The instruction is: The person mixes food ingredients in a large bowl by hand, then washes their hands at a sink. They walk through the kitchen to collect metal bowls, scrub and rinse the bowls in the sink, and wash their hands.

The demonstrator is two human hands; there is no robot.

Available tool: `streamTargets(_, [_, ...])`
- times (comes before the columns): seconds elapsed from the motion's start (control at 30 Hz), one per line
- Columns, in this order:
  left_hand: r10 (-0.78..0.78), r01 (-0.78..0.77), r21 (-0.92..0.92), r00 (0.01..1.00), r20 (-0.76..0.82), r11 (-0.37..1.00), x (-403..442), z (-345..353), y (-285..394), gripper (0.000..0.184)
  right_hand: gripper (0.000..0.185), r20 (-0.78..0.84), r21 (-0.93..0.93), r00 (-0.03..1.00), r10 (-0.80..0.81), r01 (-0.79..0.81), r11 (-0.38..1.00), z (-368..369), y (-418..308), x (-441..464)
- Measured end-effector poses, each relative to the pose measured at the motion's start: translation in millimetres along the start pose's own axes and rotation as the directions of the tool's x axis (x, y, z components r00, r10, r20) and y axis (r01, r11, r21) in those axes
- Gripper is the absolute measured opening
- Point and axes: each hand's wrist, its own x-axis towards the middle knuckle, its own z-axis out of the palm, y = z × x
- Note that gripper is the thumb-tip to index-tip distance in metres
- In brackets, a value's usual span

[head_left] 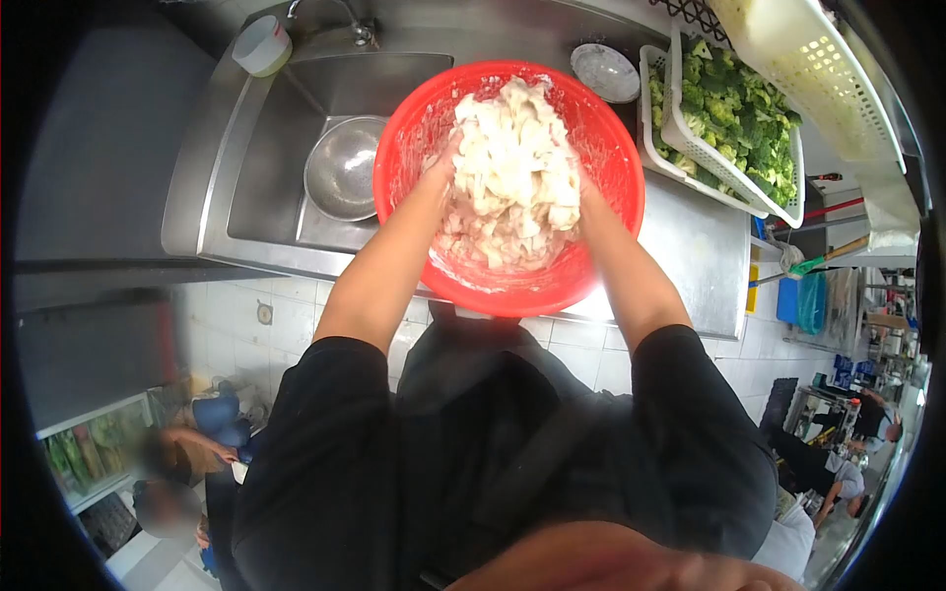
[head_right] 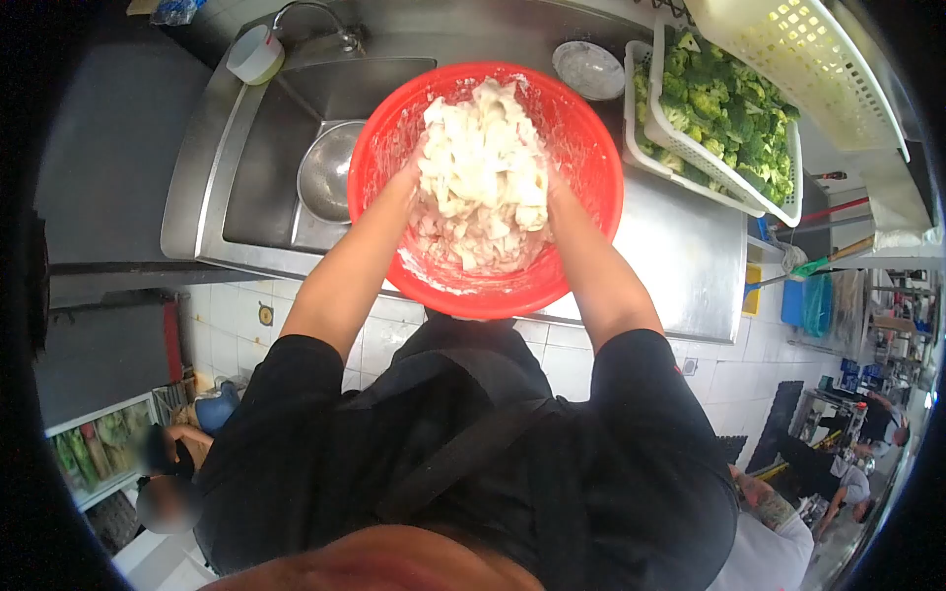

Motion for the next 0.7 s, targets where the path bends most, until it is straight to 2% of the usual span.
streamTargets(0.03, [-0.037, 0.042, -0.104, 0.998, 0.052, 0.994, -39, 32, 14, 0.06, 0.057, -0.004, 0.006, 1.0, 0.008, -0.008, 1.0, 6, -2, -14])
streamTargets(0.07, [-0.027, 0.032, -0.202, 0.999, 0.026, 0.979, -103, 99, 47, 0.056, 0.055, -0.025, -0.063, 0.999, -0.023, 0.021, 0.998, 28, -10, -39])
streamTargets(0.1, [-0.028, 0.033, -0.199, 0.999, 0.028, 0.979, -122, 119, 61, 0.056, 0.053, -0.04, -0.137, 0.997, -0.06, 0.054, 0.989, 49, -22, -58])
streamTargets(0.17, [0.003, 0.003, -0.182, 1.0, 0.03, 0.983, -145, 129, 70, 0.05, 0.049, 0.005, -0.115, 0.998, -0.063, 0.064, 0.991, 40, -33, -75])
streamTargets(0.2, [0.042, -0.021, -0.198, 0.994, 0.102, 0.98, -139, 113, 67, 0.043, 0.049, 0.053, -0.178, 0.993, -0.102, 0.11, 0.978, 22, -39, -76])
streamTargets(0.23, [0.043, -0.022, -0.199, 0.994, 0.101, 0.98, -138, 97, 66, 0.043, 0.05, 0.1, -0.238, 0.986, -0.134, 0.155, 0.959, 11, -43, -76])
streamTargets(0.27, [-0.005, 0.002, 0.045, 0.997, 0.08, 0.999, -139, 81, 63, 0.041, 0.05, 0.082, -0.383, 0.99, -0.117, 0.14, 0.913, 24, -45, -92])
streamTargets(0.3, [-0.046, 0.029, 0.289, 0.998, 0.05, 0.957, -138, 74, 63, 0.039, 0.05, 0.081, -0.381, 0.99, -0.116, 0.139, 0.914, 32, -48, -92])
streamTargets(0.33, [0.037, -0.054, 0.434, 0.998, 0.048, 0.899, -150, 93, 68, 0.041, 0.042, 0.097, -0.631, 0.982, -0.162, 0.187, 0.753, 37, -47, -92])
streamTargets(0.37, [0.027, -0.041, 0.429, 0.999, 0.039, 0.902, -150, 99, 69, 0.041, 0.037, 0.127, -0.824, 0.972, -0.199, 0.215, 0.525, 37, -45, -91])
streamTargets(0.4, [0.148, -0.289, 0.865, 0.957, 0.25, 0.41, -142, 104, 75, 0.044, 0.036, 0.278, -0.884, 0.938, -0.205, 0.334, 0.328, 33, -50, -75])
streamTargets(0.43, [0.097, -0.434, 0.858, 0.876, 0.473, -0.274, -131, 103, 79, 0.046, 0.036, 0.423, -0.884, 0.882, -0.207, 0.452, 0.121, 30, -55, -59])
streamTargets(0.47, [0.12, -0.302, 0.952, 0.945, 0.306, -0.046, -100, 75, 59, 0.039, 0.038, 0.272, -0.944, 0.962, 0.03, 0.272, -0.188, 33, -61, -46])
streamTargets(0.5, [0.139, -0.153, 0.97, 0.982, 0.128, 0.189, -69, 48, 38, 0.032, 0.039, 0.158, -0.917, 0.981, 0.117, 0.189, -0.35, 27, -65, -32])
streamTargets(0.53, [0.156, -0.08, 0.996, 0.984, 0.083, -0.024, -60, 44, 35, 0.035, 0.041, 0.04, -0.847, 0.979, 0.201, 0.14, -0.513, 20, -69, -18])
streamTargets(0.57, [0.183, 0.0, 0.972, 0.982, 0.044, -0.236, -56, 42, 33, 0.04, 0.049, 0.008, -0.812, 0.989, 0.145, 0.091, -0.576, -5, -62, 3])
streamTargets(0.6, [0.177, 0.113, 0.989, 0.98, -0.095, -0.097, -56, 42, 30, 0.05, 0.057, -0.022, -0.772, 0.996, 0.084, 0.037, -0.635, -6, -58, 7])
streamTargets(0.63, [0.183, 0.116, 0.989, 0.978, -0.097, -0.094, -50, 44, 30, 0.05, 0.057, -0.019, -0.769, 0.996, 0.087, 0.042, -0.638, -8, -64, 11])
streamTargets(0.7, [0.058, 0.224, 0.971, 0.974, -0.22, -0.088, -47, 49, 20, 0.059, 0.055, -0.075, -0.829, 0.991, 0.109, -0.001, -0.559, -15, -58, 11])
